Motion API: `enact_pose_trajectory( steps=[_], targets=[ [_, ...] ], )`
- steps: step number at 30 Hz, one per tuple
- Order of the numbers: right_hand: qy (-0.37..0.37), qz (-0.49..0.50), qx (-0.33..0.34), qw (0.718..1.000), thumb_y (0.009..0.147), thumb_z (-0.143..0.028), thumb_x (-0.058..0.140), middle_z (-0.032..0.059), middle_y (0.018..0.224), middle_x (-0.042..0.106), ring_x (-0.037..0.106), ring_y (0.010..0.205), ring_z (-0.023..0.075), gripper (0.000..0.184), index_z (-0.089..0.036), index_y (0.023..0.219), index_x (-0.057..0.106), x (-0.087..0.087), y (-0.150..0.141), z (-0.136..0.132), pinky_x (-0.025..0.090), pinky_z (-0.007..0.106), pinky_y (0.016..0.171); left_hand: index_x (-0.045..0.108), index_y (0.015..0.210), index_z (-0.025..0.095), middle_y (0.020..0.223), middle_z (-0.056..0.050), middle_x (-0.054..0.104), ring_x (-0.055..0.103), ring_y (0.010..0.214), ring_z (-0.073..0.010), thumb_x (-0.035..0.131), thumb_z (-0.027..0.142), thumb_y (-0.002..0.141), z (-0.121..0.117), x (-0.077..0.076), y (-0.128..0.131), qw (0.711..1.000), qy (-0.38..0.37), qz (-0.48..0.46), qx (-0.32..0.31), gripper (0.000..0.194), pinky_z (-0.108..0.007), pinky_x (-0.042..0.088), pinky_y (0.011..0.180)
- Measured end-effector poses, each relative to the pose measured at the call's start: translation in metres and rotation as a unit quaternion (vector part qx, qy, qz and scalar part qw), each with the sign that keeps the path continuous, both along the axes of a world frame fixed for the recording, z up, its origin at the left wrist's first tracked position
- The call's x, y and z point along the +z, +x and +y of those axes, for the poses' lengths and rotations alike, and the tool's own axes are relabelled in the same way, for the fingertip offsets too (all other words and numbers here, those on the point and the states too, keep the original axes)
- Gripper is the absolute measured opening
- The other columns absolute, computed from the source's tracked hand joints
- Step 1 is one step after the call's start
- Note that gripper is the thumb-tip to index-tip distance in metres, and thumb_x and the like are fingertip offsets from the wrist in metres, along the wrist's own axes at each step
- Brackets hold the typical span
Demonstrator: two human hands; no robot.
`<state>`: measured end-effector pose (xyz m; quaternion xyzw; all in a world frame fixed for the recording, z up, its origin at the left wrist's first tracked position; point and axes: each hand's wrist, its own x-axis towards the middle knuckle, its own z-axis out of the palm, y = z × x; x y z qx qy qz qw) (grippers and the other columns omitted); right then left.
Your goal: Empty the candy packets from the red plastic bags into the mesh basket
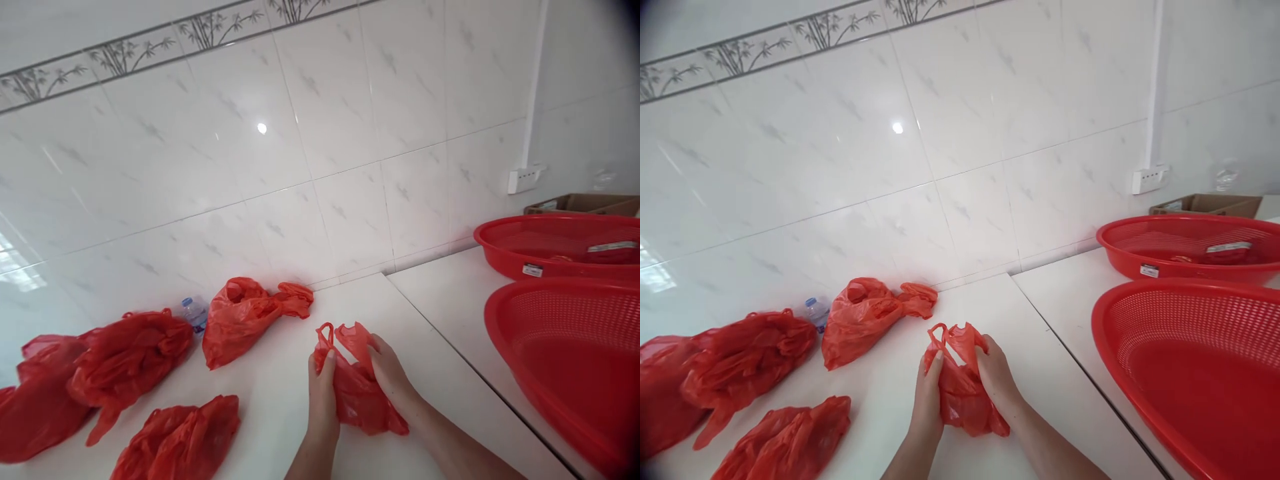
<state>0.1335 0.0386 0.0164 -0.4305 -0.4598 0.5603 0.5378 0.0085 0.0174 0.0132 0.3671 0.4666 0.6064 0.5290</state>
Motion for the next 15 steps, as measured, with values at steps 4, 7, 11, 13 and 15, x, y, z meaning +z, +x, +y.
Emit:
enact_pose_trajectory(
  steps=[4,7,11,13,15],
  targets=[
    [0.021,-0.082,-0.021,0.996,0.075,-0.034,0.049,-0.0006,0.069,0.056,0.048,0.06,0.0135,0.013,-0.022,0.075,0.05,-0.005,0.007,0.0,0.036,0.025,0.054,0.049,0.111,0.02,0.104,-0.009,0.062,0.062,0.09,-0.0219,0.076,0.041,0.064,0.0,0.004,0.019,0.999,0.012,0.042,0.005,0.058,-0.032,0.049,0.075],
    [0.074,-0.085,0.031,0.993,0.081,-0.033,0.043,-0.0017,0.069,0.056,0.048,0.061,0.0131,0.014,-0.022,0.078,0.052,0.001,0.01,-0.008,0.038,0.025,0.057,0.052,0.109,0.019,0.099,-0.009,0.064,0.063,0.087,-0.0217,0.074,0.038,0.066,0.005,0.003,0.016,0.998,0.003,0.059,0.007,0.051,-0.032,0.049,0.074],
    [0.088,-0.075,0.115,0.987,0.081,-0.034,0.049,-0.0012,0.078,0.06,0.053,0.068,0.0142,0.014,-0.022,0.085,0.054,0.005,0.01,-0.011,0.04,0.025,0.06,0.06,0.09,0.018,0.085,-0.005,0.066,0.063,0.076,-0.0189,0.071,0.037,0.069,0.012,-0.002,0.002,0.999,-0.011,0.034,-0.024,0.031,-0.03,0.049,0.069],
    [0.068,-0.088,0.102,0.989,0.078,-0.033,0.055,-0.0011,0.074,0.059,0.053,0.065,0.0142,0.013,-0.02,0.081,0.056,0.001,0.01,-0.006,0.04,0.026,0.059,0.06,0.09,0.018,0.083,-0.004,0.065,0.062,0.076,-0.0186,0.073,0.036,0.066,0.013,-0.004,-0.004,0.999,0.001,0.008,-0.041,0.032,-0.03,0.048,0.07],
    [0.039,-0.055,0.066,0.996,0.078,-0.036,0.056,-0.0014,0.065,0.056,0.051,0.06,0.0135,0.018,-0.019,0.074,0.055,-0.004,0.013,0.002,0.04,0.027,0.059,0.06,0.091,0.018,0.08,-0.003,0.064,0.062,0.076,-0.0183,0.073,0.037,0.066,0.014,-0.006,-0.008,0.998,0.025,-0.025,-0.061,0.033,-0.03,0.048,0.072]
  ],
)
